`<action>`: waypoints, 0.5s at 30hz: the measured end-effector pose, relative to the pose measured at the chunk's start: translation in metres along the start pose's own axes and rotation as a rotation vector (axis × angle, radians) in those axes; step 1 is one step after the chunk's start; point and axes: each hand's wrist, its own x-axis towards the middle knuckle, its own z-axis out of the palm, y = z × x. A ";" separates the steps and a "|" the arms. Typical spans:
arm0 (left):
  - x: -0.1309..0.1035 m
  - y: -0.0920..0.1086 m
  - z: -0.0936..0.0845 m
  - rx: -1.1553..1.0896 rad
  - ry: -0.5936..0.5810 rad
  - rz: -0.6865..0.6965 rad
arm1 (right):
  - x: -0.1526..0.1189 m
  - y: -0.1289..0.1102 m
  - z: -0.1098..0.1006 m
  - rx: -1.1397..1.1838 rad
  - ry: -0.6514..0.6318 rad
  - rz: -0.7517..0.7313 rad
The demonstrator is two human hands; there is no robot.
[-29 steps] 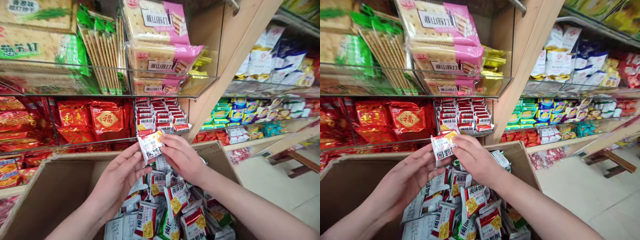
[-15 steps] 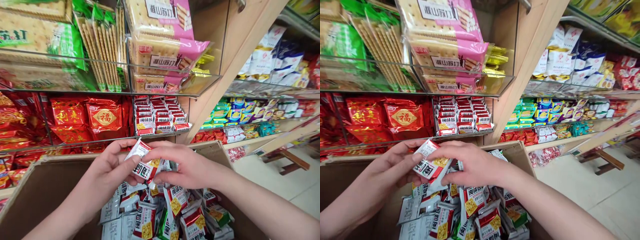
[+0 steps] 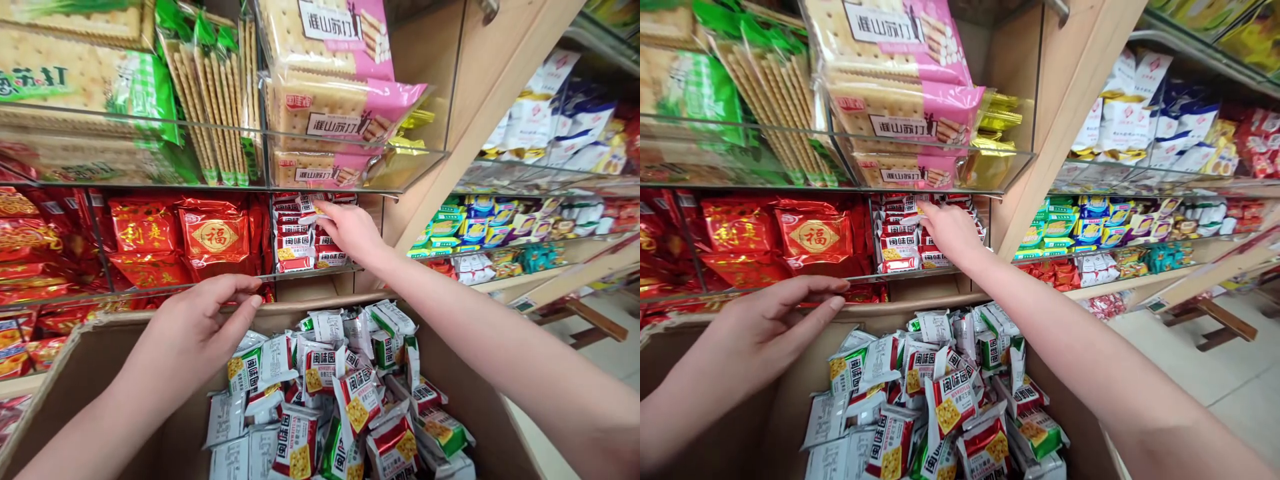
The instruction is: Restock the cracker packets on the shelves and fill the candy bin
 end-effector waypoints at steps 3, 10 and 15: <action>-0.002 -0.002 0.002 -0.077 0.031 -0.023 | 0.008 -0.010 0.000 -0.090 -0.001 0.043; 0.000 0.002 -0.007 -0.718 0.084 -0.328 | -0.050 -0.075 -0.038 0.209 -0.036 -0.332; 0.013 0.001 -0.019 -0.548 0.225 -0.309 | -0.037 -0.069 -0.025 0.391 -0.137 -0.508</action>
